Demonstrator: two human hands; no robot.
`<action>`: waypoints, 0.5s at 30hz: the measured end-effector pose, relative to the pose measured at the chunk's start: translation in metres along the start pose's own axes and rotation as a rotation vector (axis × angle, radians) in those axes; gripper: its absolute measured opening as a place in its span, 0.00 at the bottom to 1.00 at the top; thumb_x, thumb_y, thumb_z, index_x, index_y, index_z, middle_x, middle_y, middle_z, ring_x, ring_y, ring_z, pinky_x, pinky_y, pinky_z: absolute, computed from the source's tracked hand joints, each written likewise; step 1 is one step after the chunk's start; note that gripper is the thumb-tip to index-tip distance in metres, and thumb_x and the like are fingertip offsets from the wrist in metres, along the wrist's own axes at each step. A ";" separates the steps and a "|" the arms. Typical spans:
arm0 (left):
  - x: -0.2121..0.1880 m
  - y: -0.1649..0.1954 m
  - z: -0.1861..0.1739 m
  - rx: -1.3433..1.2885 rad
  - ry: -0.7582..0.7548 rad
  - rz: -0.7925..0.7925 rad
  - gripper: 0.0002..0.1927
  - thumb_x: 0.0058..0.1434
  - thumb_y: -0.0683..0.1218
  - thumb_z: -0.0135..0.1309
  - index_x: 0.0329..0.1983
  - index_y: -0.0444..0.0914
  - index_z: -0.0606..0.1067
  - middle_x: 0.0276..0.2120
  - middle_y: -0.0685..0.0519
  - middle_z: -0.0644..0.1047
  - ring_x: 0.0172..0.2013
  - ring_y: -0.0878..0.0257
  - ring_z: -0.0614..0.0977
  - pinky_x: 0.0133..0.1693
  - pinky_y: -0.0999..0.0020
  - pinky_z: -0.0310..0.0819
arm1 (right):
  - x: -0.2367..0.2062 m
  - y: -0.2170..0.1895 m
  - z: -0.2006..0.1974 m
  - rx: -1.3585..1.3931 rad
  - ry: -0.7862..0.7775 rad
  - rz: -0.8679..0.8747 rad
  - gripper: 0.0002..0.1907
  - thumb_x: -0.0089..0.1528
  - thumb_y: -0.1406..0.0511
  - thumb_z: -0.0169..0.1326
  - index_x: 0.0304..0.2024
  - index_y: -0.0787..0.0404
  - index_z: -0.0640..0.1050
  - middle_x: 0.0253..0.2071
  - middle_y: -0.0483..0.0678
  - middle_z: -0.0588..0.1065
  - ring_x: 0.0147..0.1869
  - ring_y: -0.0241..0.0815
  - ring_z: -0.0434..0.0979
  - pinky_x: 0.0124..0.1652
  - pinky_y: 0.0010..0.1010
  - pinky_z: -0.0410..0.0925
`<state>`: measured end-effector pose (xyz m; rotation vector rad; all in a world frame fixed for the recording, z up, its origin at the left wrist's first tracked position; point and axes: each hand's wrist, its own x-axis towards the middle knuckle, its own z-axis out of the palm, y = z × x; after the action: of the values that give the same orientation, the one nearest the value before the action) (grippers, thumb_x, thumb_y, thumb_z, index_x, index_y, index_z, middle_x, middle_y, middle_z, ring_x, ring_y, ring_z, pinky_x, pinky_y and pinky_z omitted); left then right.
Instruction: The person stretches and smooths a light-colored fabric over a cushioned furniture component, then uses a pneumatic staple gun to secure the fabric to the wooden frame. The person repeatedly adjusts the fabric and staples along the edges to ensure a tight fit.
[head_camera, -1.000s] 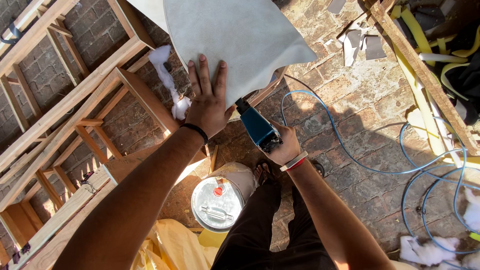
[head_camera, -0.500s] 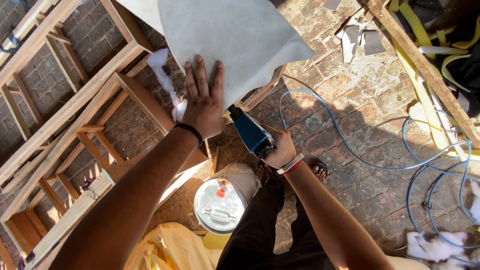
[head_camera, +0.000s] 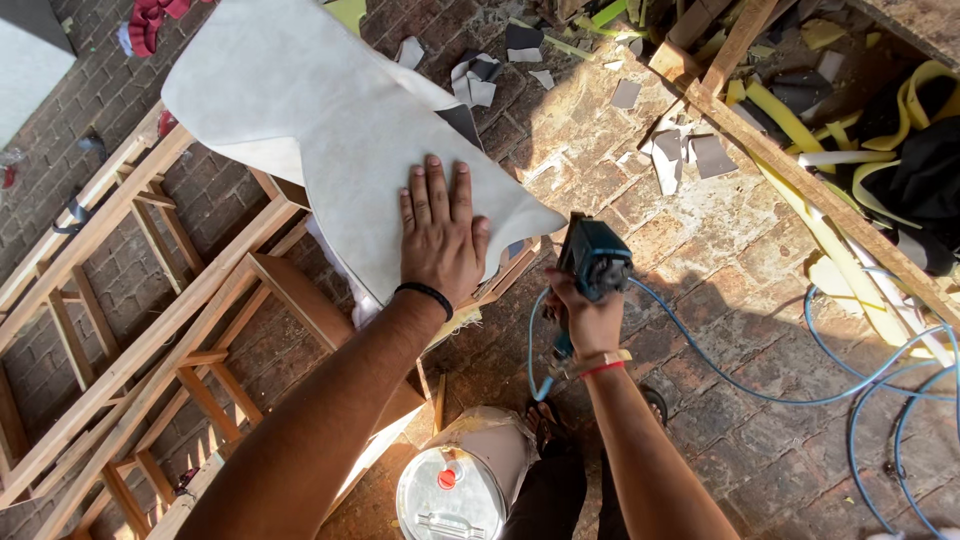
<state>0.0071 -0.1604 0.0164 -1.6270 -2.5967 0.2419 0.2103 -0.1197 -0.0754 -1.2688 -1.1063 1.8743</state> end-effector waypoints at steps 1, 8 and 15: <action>-0.001 0.001 -0.002 0.032 -0.006 0.056 0.36 0.75 0.60 0.26 0.80 0.39 0.39 0.77 0.35 0.40 0.75 0.38 0.42 0.72 0.45 0.32 | 0.011 -0.008 0.008 0.043 0.023 0.041 0.13 0.57 0.63 0.65 0.42 0.61 0.82 0.31 0.47 0.82 0.29 0.35 0.81 0.29 0.26 0.74; 0.014 0.019 -0.030 0.094 -0.240 0.252 0.35 0.72 0.60 0.32 0.80 0.52 0.42 0.78 0.46 0.36 0.73 0.31 0.38 0.65 0.22 0.32 | 0.057 -0.043 0.033 0.273 -0.019 -0.038 0.15 0.51 0.69 0.70 0.37 0.59 0.79 0.26 0.42 0.76 0.25 0.34 0.72 0.26 0.26 0.67; 0.019 0.038 -0.045 0.127 -0.404 0.231 0.42 0.65 0.57 0.47 0.80 0.63 0.43 0.78 0.48 0.33 0.72 0.26 0.33 0.59 0.13 0.29 | 0.083 -0.035 0.043 0.293 0.122 -0.057 0.14 0.50 0.72 0.70 0.35 0.64 0.77 0.27 0.44 0.76 0.27 0.35 0.74 0.29 0.28 0.69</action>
<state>0.0387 -0.1228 0.0538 -2.0059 -2.5788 0.8101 0.1422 -0.0467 -0.0712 -1.1530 -0.7642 1.8123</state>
